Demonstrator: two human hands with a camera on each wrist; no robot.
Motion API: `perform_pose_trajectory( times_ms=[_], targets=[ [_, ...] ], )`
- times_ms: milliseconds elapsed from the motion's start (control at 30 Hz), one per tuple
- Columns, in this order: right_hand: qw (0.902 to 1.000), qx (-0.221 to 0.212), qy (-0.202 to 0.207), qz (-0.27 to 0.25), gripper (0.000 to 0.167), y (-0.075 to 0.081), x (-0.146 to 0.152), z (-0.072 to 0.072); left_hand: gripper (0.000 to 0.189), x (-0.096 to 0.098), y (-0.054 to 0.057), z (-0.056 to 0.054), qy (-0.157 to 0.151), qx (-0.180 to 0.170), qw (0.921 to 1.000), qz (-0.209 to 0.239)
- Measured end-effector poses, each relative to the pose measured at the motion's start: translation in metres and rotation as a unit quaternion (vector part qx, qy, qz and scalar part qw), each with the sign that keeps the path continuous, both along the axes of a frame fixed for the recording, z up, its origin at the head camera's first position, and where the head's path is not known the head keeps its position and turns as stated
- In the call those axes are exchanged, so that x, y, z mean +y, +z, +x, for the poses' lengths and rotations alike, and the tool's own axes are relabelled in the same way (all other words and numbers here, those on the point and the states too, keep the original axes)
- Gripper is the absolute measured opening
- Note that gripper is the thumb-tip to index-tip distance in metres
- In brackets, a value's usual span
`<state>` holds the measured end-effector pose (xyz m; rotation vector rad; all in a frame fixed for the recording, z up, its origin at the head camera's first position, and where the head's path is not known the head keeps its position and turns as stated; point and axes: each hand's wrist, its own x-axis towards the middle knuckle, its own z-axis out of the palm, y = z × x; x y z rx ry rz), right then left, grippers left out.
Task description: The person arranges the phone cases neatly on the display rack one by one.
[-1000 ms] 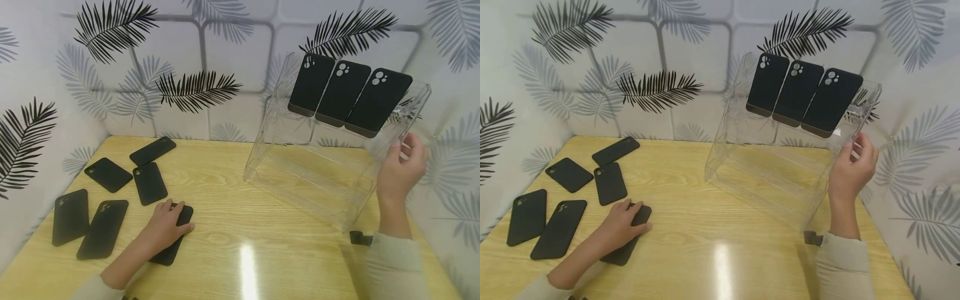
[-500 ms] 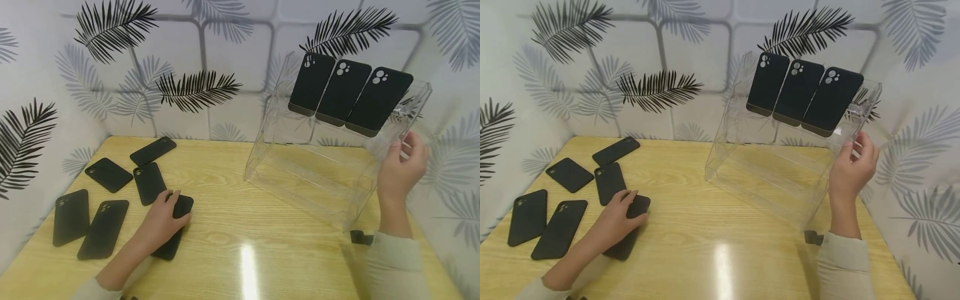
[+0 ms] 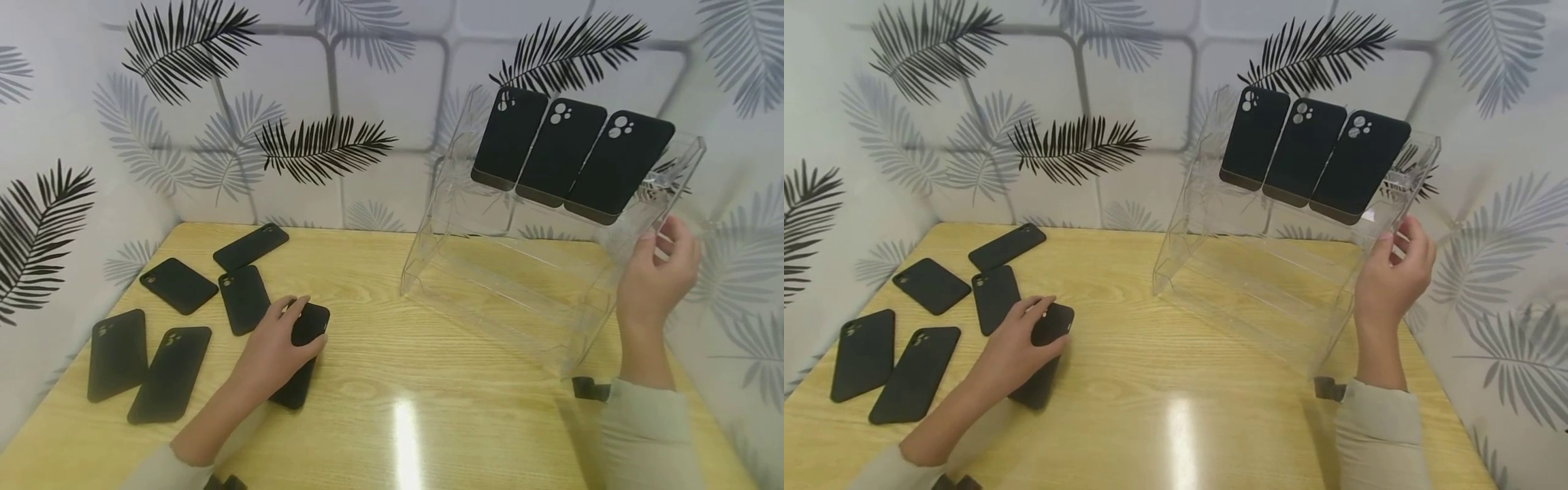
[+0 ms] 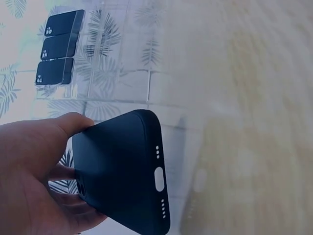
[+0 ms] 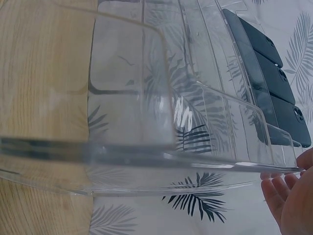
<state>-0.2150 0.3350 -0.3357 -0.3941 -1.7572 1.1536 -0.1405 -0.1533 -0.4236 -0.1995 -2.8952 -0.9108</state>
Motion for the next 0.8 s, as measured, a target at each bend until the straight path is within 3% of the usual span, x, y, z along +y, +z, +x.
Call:
perform_pose_trajectory(
  times_ms=[433, 800],
  targets=[
    [0.9996, 0.017, 0.007, -0.02, 0.03, -0.001, 0.002, -0.004, 0.079, 0.031, 0.021, -0.019, -0.035, 0.013, 0.9991, 0.019],
    [0.9994, 0.02, 0.002, -0.029, 0.031, -0.003, 0.005, -0.004, 0.075, 0.072, 0.044, -0.045, -0.079, 0.057, 0.994, 0.05]
  ],
)
